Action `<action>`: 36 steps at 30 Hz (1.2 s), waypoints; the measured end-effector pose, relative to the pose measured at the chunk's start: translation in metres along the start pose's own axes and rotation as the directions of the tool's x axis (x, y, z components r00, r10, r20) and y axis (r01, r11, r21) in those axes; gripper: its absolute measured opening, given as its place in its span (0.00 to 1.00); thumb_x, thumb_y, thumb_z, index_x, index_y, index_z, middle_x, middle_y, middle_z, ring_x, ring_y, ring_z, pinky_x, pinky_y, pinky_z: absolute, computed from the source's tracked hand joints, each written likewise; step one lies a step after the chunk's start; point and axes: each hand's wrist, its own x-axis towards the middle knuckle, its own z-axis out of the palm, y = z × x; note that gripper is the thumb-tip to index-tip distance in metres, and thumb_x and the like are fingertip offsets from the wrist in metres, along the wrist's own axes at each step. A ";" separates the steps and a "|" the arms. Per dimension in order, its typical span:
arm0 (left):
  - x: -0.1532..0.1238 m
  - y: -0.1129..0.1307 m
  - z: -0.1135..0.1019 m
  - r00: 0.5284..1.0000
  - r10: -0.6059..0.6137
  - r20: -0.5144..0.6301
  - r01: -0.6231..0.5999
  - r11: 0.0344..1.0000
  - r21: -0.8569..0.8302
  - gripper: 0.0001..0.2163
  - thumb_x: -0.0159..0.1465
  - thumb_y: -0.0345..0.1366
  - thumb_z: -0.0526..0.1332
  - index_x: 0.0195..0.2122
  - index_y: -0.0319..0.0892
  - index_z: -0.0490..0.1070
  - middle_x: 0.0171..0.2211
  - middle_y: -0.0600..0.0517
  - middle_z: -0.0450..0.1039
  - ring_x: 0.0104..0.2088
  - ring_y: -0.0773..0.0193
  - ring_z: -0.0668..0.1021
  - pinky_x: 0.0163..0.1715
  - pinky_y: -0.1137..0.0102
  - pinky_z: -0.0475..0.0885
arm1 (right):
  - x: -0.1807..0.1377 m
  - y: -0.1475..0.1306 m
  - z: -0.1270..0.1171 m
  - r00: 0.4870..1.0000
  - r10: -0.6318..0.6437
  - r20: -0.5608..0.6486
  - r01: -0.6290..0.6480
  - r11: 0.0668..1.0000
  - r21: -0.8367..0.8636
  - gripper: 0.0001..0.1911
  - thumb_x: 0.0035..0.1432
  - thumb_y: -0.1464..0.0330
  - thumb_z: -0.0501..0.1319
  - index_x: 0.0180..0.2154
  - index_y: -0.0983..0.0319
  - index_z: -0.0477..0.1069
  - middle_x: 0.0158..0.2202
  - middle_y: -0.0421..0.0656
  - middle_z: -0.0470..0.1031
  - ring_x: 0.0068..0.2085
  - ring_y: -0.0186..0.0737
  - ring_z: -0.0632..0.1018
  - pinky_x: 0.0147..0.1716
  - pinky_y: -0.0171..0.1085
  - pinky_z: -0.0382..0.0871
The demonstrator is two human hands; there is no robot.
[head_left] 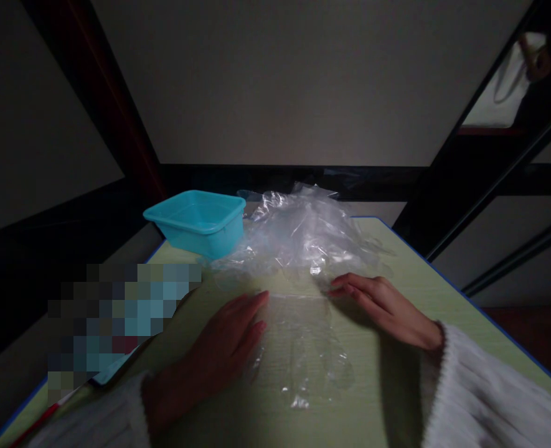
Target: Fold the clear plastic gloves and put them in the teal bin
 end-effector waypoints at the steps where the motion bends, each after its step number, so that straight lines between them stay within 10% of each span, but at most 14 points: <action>1: 0.000 0.000 0.000 1.000 -0.006 -0.003 0.006 1.000 -0.006 0.18 0.67 0.38 0.45 0.53 0.40 0.64 0.51 0.44 0.71 0.51 0.57 0.73 0.53 0.59 0.69 | 0.000 0.000 0.001 1.000 -0.016 0.018 0.017 1.000 -0.008 0.15 0.65 0.66 0.45 0.42 0.63 0.67 0.38 0.46 0.78 0.39 0.41 0.79 0.37 0.40 0.71; 16: 0.002 -0.003 0.002 0.999 0.000 0.046 -0.003 0.998 0.066 0.19 0.67 0.37 0.43 0.57 0.38 0.60 0.53 0.43 0.68 0.53 0.54 0.70 0.56 0.56 0.64 | 0.005 -0.004 0.005 0.967 -0.161 0.200 0.209 0.945 -0.252 0.18 0.67 0.68 0.44 0.47 0.66 0.69 0.45 0.50 0.74 0.47 0.44 0.74 0.48 0.46 0.69; 36: 0.011 -0.010 -0.001 0.996 0.026 0.090 -0.040 0.987 0.156 0.18 0.69 0.35 0.44 0.58 0.38 0.56 0.57 0.44 0.65 0.56 0.56 0.68 0.60 0.54 0.55 | 0.002 -0.035 0.013 0.896 -0.304 0.325 0.343 0.937 -0.068 0.16 0.64 0.69 0.46 0.40 0.64 0.72 0.39 0.49 0.75 0.43 0.43 0.74 0.47 0.46 0.66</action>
